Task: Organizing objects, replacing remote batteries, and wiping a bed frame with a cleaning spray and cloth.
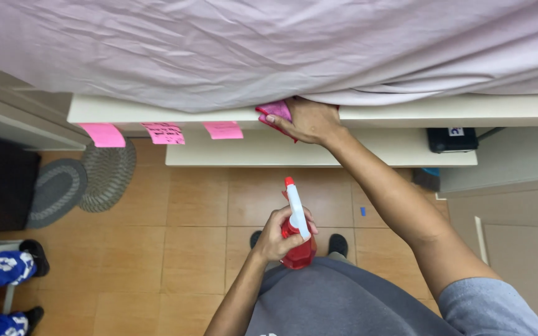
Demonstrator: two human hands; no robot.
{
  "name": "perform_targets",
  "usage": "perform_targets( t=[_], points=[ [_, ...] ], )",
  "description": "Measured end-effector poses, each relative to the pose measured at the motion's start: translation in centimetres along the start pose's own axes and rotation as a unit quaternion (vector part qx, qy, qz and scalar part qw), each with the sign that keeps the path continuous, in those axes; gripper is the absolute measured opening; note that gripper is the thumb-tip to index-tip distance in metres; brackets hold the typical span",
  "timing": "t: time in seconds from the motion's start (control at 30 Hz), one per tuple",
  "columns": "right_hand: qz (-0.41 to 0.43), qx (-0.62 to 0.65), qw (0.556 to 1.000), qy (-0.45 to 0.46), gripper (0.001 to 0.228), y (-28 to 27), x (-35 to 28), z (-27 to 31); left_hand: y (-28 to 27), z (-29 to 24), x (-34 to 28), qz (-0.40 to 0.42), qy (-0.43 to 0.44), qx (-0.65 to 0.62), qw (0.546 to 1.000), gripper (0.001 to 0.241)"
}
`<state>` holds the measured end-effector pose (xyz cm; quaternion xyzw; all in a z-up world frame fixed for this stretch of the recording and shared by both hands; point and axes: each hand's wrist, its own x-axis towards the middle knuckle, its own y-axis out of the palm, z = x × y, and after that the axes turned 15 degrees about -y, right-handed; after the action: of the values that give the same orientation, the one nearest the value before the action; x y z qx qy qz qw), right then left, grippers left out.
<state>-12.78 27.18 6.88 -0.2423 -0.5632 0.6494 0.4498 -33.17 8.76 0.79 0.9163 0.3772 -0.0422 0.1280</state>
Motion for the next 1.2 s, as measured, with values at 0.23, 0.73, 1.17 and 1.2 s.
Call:
perform_targets(
  t=[0.23, 0.73, 1.17, 1.2],
  points=[
    [-0.028, -0.032, 0.999, -0.007, 0.061, 0.8, 3.5, 5.3, -6.6, -0.9, -3.2, 0.006, 0.04, 0.054, 0.998, 0.037],
    [-0.034, -0.016, 0.976, 0.216, 0.071, -1.2, -4.5, -4.2, -7.9, 2.6, -7.3, -0.184, -0.061, -0.072, 0.978, 0.065],
    [-0.084, -0.125, 0.988, -0.037, 0.054, 2.4, 2.2, 5.5, -3.2, 3.1, -8.4, -0.273, 0.038, -0.074, 0.959, 0.073],
    [-0.086, -0.126, 0.988, -0.038, 0.054, 2.4, 3.7, 4.4, -3.5, 2.8, -8.2, -0.272, 0.04, -0.072, 0.959, 0.073]
  ],
)
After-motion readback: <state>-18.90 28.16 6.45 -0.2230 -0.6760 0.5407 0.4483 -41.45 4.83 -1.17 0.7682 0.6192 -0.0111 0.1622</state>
